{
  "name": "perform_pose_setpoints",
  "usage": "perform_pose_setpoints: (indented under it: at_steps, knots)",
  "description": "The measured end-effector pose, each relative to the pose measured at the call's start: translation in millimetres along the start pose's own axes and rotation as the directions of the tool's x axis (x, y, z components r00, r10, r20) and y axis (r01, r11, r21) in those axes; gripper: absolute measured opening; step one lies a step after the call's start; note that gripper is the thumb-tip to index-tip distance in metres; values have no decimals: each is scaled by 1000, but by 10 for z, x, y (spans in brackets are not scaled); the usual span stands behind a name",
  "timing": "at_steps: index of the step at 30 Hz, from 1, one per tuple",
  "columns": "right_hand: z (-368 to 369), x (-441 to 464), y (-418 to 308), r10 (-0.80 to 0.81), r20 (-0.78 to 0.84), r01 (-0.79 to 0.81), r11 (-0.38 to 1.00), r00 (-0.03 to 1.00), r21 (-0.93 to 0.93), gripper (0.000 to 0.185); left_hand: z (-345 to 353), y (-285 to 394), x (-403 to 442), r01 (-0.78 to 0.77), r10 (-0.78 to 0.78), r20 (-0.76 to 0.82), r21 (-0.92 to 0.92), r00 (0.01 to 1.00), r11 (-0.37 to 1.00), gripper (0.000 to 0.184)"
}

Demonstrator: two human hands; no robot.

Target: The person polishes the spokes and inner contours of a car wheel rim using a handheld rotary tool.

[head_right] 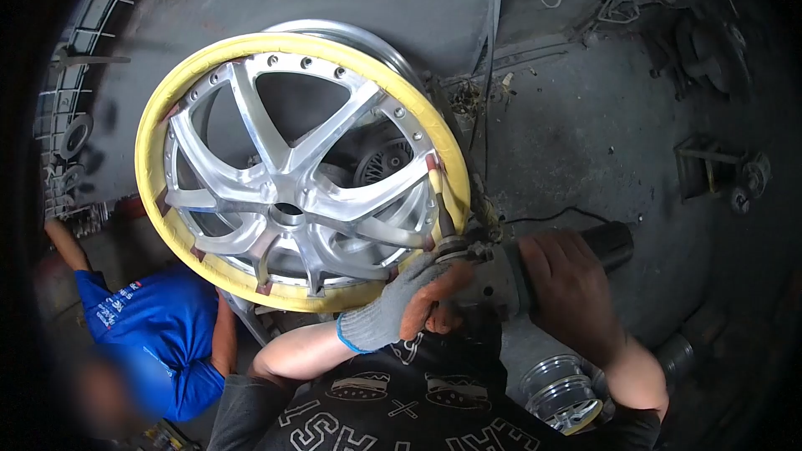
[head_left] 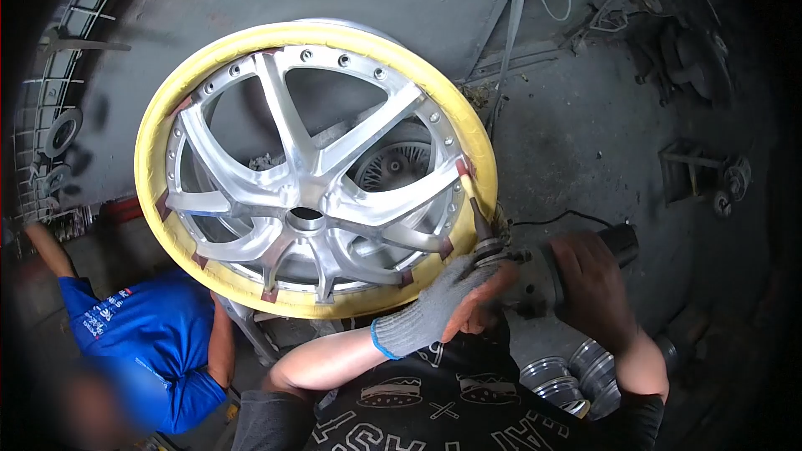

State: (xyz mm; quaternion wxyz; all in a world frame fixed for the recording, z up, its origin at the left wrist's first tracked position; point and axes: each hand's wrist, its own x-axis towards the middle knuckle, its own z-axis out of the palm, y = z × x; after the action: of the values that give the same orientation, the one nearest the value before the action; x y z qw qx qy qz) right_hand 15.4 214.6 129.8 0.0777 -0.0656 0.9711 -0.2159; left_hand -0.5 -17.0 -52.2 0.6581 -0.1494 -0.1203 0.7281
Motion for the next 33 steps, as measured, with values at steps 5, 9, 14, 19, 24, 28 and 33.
perform_pose_setpoints:
  at_steps: [5,9,14,19,24,28,33]
  knots:
    - [-4,-5,-67,-32,13,32,999,999,34,49,-165,-43,-30,27,-22,155,-29,988,999,62]
    - [34,-39,-172,-37,38,35,999,999,40,49,-385,-73,-52,127,-101,440,-29,892,992,65]
    - [121,-97,-311,-40,58,39,999,998,25,46,-143,-200,-341,-25,29,359,-15,933,1000,70]
    - [234,-114,-487,-59,48,58,998,997,17,43,-153,-186,-852,23,-26,-103,-29,994,999,75]
    - [324,-108,-685,-53,77,52,999,996,15,40,233,-79,-814,45,-45,18,28,999,999,71]
    - [437,-101,-837,-55,77,55,999,996,1,37,169,-100,-1184,50,-50,-156,-4,987,999,64]
    - [549,-86,-1014,-66,89,68,997,994,-25,35,-22,6,-1385,36,-37,4,137,999,990,50]
